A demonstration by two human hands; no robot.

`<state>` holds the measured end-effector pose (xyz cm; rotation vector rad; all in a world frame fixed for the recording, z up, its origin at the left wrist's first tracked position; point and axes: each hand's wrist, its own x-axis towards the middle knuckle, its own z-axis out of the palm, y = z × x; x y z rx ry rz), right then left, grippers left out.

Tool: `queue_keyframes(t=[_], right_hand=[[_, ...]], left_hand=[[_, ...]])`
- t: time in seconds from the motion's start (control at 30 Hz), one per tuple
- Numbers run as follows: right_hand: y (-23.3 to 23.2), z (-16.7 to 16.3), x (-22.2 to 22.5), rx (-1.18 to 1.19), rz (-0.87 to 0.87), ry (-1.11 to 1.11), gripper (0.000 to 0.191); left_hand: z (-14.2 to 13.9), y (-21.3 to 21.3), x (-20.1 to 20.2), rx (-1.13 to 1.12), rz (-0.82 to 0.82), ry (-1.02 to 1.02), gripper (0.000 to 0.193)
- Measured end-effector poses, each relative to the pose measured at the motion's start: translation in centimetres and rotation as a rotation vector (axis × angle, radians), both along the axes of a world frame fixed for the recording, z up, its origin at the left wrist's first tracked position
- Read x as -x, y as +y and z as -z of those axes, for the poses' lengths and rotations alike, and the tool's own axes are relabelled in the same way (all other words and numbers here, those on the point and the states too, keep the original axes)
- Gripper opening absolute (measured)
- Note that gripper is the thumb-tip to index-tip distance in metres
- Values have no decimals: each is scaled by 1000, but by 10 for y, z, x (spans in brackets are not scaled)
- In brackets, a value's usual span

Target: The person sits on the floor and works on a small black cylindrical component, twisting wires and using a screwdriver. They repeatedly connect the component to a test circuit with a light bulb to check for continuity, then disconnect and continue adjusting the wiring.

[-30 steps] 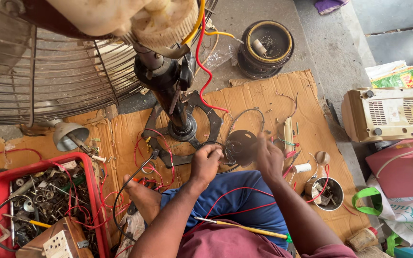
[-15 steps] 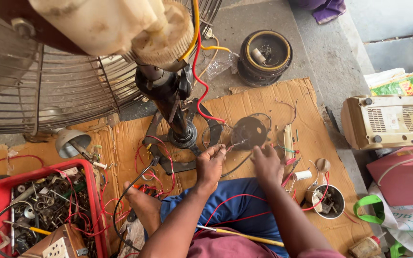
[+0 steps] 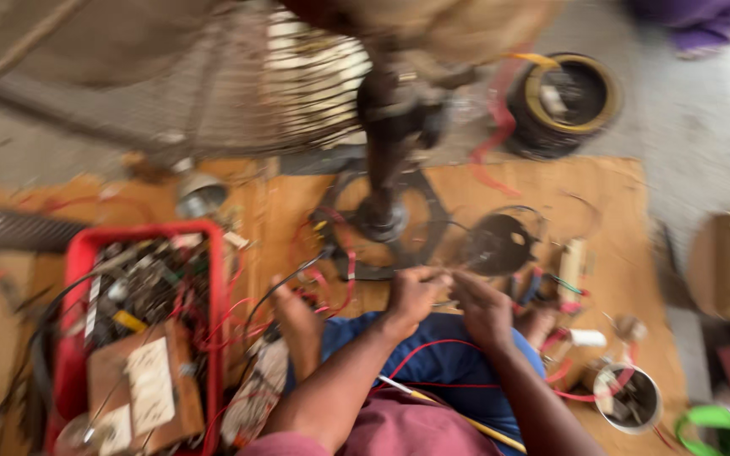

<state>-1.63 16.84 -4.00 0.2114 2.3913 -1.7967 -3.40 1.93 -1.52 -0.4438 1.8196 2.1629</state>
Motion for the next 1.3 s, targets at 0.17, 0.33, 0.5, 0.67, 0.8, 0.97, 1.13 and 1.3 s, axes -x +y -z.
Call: queue_keyframes(t=[0.17,0.33,0.5,0.67,0.8,0.97,1.13,1.3], right_hand=[[5,5,0,235,75,-82,32],[9,2,2,408,182,-152,35],[12,3,3,445,182,-97,38],[17,6,5,382,158,-111,36],[17,7,5,420,107,-81,33],[15,5,0,402,91,-23,31],[13,5,0,353,101,16,30],[12,6,0,358,118,6,30]], left_hand=[[-24,-54,8,806,108,294,29],[-30,-155,41,950,118,-222,20],[-34,-198,27,1167,85,-101,21],[-75,-266,-29,1022,-197,-26,31],[-105,-352,-92,1153,-429,-137,31],[-112,-404,-146,1291,-327,-561,29],[-111,-409,-149,1226,-433,-711,28],[-107,-415,-147,1085,-530,-787,29]])
